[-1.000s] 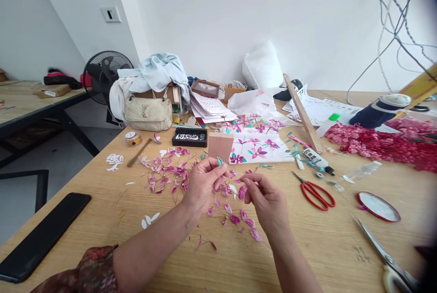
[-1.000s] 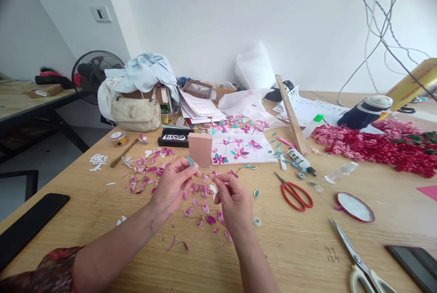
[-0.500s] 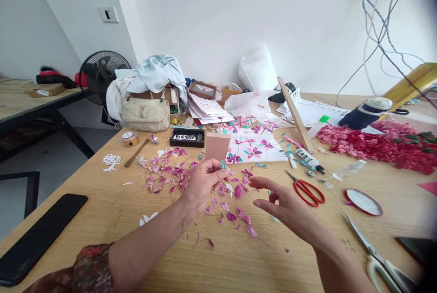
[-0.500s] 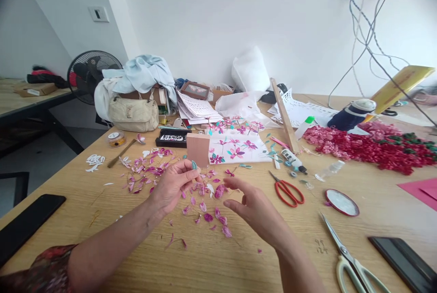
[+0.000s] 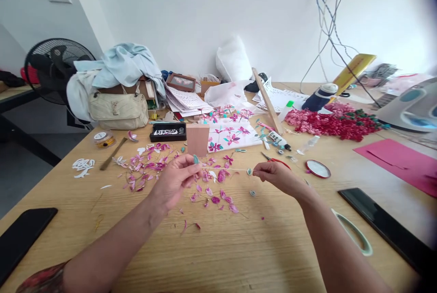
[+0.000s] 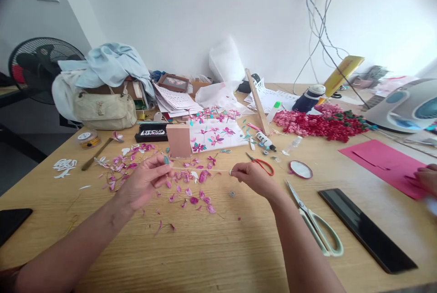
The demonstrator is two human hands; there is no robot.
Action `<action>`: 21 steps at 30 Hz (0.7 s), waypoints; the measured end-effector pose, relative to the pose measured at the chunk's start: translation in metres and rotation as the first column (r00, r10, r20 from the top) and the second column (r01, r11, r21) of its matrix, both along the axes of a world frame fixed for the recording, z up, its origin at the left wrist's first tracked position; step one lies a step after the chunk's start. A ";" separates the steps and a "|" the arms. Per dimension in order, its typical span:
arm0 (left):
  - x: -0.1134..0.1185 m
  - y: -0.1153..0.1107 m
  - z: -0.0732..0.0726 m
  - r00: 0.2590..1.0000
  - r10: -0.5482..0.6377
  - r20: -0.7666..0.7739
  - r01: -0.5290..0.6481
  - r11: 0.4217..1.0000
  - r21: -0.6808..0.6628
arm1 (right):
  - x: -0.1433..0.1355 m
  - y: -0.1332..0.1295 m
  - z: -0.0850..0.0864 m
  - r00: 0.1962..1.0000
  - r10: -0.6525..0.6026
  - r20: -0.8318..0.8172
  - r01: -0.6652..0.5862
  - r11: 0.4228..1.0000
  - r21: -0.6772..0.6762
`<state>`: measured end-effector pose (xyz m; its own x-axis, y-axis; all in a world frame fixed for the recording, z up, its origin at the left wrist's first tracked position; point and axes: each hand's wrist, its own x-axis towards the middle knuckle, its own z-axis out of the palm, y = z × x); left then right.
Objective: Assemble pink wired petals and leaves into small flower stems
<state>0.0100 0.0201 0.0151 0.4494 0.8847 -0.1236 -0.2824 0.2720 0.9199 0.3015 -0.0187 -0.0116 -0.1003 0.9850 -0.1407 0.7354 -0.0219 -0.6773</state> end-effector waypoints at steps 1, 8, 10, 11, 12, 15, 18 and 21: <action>-0.006 -0.001 0.001 1.000 0.010 0.008 -0.010 1.000 -0.023 | 0.004 -0.001 -0.005 0.999 -0.035 0.039 0.035 0.999 0.016; -0.044 -0.007 0.021 0.967 0.234 0.102 -0.210 0.957 -0.199 | 0.010 -0.006 -0.033 0.976 -0.179 0.123 0.165 0.980 0.112; -0.052 -0.010 0.027 0.949 0.290 0.122 -0.256 0.938 -0.235 | 0.013 -0.008 -0.035 0.966 -0.212 0.145 0.192 0.971 0.142; -0.055 -0.012 0.031 0.941 0.311 0.131 -0.273 0.929 -0.249 | 0.015 -0.009 -0.035 0.963 -0.222 0.155 0.199 0.968 0.152; -0.058 -0.014 0.035 0.933 0.331 0.139 -0.289 0.922 -0.257 | 0.017 -0.011 -0.035 0.959 -0.230 0.163 0.205 0.966 0.160; -0.066 -0.021 0.048 0.923 0.366 0.119 -0.318 0.900 -0.299 | 0.021 -0.015 -0.037 0.952 -0.245 0.183 0.214 0.961 0.175; -0.070 -0.025 0.058 0.898 0.432 0.085 -0.376 0.852 -0.364 | 0.021 -0.016 -0.040 0.946 -0.253 0.202 0.219 0.959 0.177; -0.067 -0.023 0.057 0.876 0.474 0.093 -0.423 0.845 -0.327 | 0.024 -0.017 -0.041 0.949 -0.235 0.210 0.202 0.965 0.168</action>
<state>-0.0574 -0.0030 0.0721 0.0483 0.9304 -0.3634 -0.5771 0.3230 0.7501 0.3256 -0.0353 -0.0524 0.1375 0.9905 0.0093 0.8576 -0.1143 -0.5015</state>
